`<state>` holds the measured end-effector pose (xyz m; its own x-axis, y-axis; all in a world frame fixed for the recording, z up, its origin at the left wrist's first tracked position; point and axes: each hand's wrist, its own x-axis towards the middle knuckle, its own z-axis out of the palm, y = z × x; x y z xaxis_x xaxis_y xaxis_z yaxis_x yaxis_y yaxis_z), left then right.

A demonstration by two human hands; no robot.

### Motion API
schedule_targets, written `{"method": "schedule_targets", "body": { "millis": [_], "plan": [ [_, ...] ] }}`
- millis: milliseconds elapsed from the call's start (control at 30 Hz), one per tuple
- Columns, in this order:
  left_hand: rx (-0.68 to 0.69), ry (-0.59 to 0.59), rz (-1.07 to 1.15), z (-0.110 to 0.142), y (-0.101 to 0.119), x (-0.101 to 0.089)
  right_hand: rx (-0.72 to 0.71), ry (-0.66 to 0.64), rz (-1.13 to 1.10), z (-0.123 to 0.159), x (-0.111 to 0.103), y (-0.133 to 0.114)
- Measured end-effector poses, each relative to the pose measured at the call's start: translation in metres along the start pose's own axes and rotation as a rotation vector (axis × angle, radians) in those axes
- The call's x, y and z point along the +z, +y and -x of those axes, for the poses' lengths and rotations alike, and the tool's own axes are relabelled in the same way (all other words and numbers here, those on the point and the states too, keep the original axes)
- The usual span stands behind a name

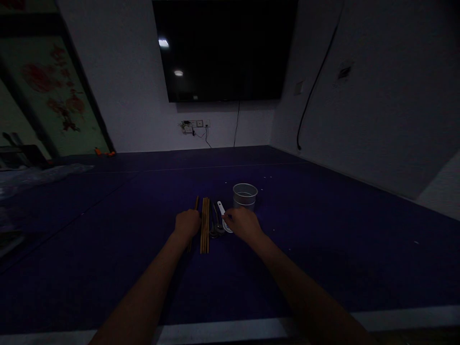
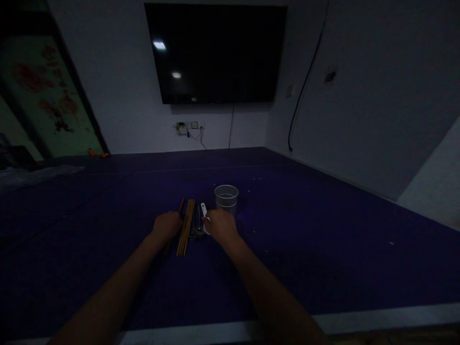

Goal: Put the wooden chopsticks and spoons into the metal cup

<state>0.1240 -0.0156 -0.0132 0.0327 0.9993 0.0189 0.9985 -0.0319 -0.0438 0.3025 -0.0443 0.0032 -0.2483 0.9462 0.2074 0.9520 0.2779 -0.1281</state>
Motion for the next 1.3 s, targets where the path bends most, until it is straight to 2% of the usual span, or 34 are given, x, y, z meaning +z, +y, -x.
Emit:
{"method": "schedule_targets", "body": {
  "millis": [300,800,1067,1300],
  "plan": [
    [0.034,0.068,-0.053,0.0009,-0.0006,0.0004,-0.004,-0.023,-0.002,0.0025,-0.0055,-0.0035],
    [-0.085,0.063,0.015,0.0042,-0.0048,-0.0047,-0.034,-0.016,-0.021,0.0019,-0.0072,-0.0041],
    [-0.124,0.110,0.012,0.0040,-0.0073,-0.0019,-0.050,-0.023,-0.019,0.0021,-0.0071,-0.0038],
    [-0.142,0.066,-0.013,0.0051,-0.0090,-0.0063,-0.060,-0.036,-0.020,0.0023,-0.0070,-0.0030]
  ]
}}
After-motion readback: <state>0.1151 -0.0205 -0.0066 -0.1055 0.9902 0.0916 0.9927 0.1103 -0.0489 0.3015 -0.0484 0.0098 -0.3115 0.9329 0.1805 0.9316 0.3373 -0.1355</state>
